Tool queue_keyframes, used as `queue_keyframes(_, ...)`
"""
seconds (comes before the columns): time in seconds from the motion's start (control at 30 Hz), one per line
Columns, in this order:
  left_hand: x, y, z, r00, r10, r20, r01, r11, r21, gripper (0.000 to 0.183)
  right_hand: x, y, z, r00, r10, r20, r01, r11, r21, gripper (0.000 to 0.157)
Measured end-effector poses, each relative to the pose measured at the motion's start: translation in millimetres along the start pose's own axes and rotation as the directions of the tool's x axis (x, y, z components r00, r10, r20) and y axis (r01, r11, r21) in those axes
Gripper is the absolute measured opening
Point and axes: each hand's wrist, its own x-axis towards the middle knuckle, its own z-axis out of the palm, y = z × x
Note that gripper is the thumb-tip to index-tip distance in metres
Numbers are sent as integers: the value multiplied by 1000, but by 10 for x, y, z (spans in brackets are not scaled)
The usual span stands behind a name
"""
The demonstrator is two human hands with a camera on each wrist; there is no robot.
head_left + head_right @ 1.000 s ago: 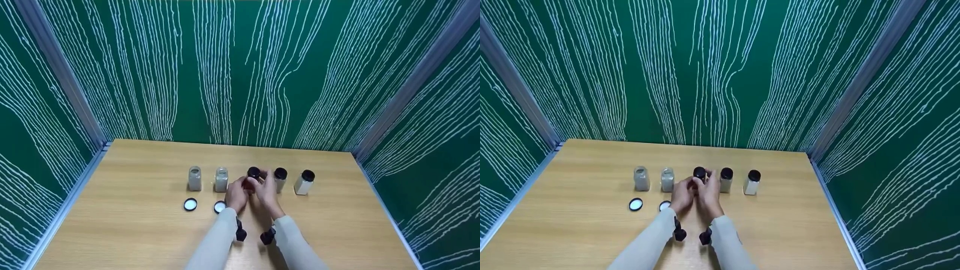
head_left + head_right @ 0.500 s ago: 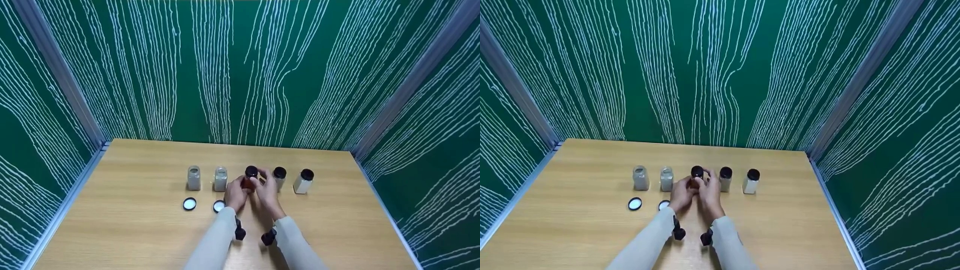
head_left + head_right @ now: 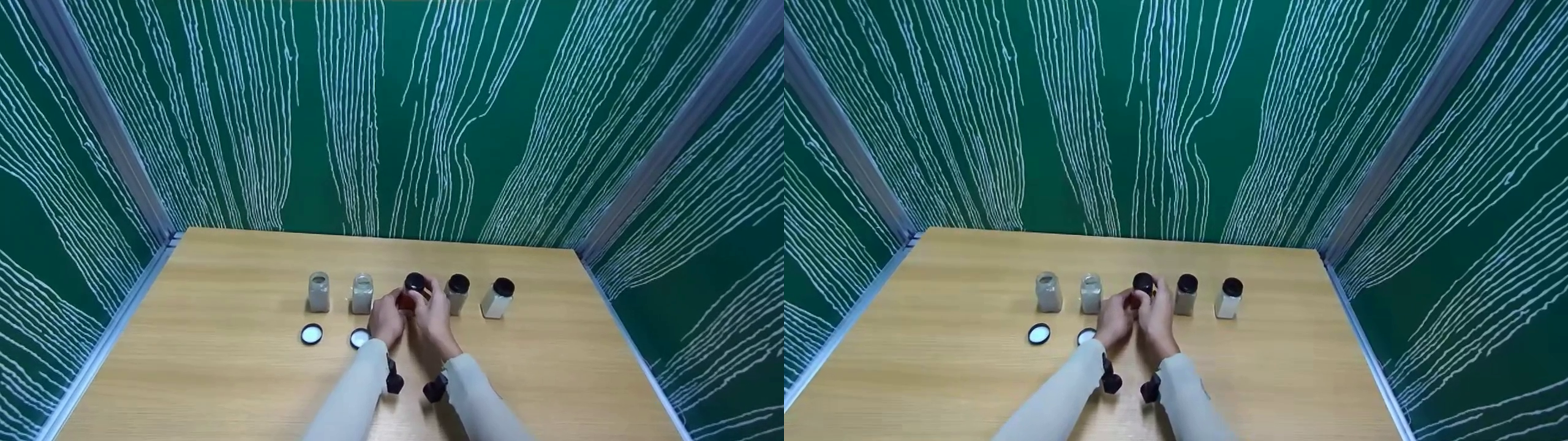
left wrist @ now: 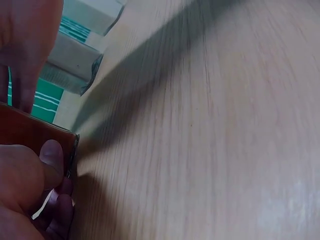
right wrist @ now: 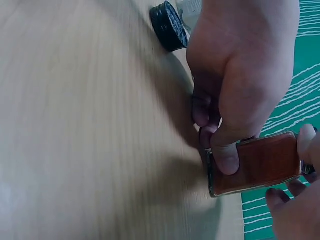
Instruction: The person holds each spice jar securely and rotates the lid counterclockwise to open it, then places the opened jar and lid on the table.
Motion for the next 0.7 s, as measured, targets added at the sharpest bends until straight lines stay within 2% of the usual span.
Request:
queue_keyframes(0.17,22,25,-13,1000,-10,9,10,1000,-21,48,38,-35,-63,993,7,114,-8,1000,8,43)
queue_keyframes(0.27,31,18,-18,1000,-13,9,13,1000,-27,48,62,-27,-79,990,16,139,-24,998,53,49)
queue_keyframes(0.37,28,-3,-12,1000,-1,-10,0,1000,-25,44,65,-15,-45,995,26,96,-36,994,103,57)
queue_keyframes(0.47,16,-23,-2,1000,12,-25,-12,1000,-11,39,58,6,6,999,32,0,-32,995,91,61)
queue_keyframes(0.6,-3,-37,15,999,36,-35,-36,999,2,37,33,18,54,995,32,-100,-24,996,81,52)
queue_keyframes(0.7,-11,-33,14,998,51,-42,-51,999,4,40,14,8,57,996,27,-84,-21,997,75,43)
